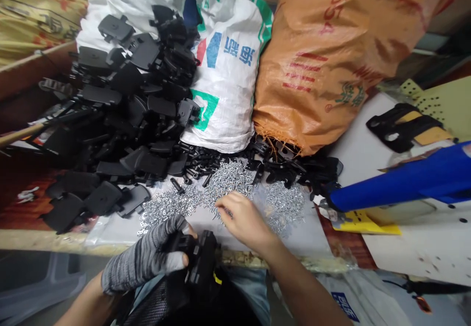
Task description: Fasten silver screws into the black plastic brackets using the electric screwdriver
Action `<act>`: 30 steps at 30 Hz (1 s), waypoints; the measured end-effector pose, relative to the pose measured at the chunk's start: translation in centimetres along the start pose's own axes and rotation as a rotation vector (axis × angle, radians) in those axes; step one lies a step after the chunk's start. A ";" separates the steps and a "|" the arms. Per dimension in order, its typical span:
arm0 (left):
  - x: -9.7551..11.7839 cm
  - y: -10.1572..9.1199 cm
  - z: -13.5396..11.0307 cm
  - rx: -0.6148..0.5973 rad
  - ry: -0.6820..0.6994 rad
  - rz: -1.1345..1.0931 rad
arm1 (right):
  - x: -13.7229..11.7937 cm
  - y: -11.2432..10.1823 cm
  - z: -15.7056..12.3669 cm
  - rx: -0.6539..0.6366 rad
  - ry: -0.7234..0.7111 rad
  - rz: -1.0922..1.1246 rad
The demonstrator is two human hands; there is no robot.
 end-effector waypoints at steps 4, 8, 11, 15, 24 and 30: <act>-1.4 0.8 -0.5 -0.084 -0.122 -0.091 | -0.4 4.3 0.2 -0.132 -0.054 -0.298; -1.6 1.3 -0.4 -0.088 -0.107 -0.130 | -0.5 5.5 0.4 -0.113 -0.038 -0.343; -1.7 1.0 0.3 0.024 -0.066 -0.036 | 0.2 3.8 0.4 -0.070 0.001 -0.270; -2.4 0.9 1.7 0.225 -0.038 0.009 | 0.3 0.0 0.3 0.057 0.118 0.150; -4.4 1.8 3.4 0.415 0.088 0.039 | -3.4 -1.7 -0.6 0.186 -0.029 0.117; -4.2 3.0 3.3 0.416 0.130 -0.055 | -2.1 -0.4 -1.2 0.078 0.076 0.351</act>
Point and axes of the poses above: each hand's wrist, its own z-axis towards the middle knuckle, its own y-axis out of the palm, x = y × z, the point moved 4 cm from there along z, towards the middle knuckle, and after that the axes turned 14 degrees about -z, right-handed, at the moved point
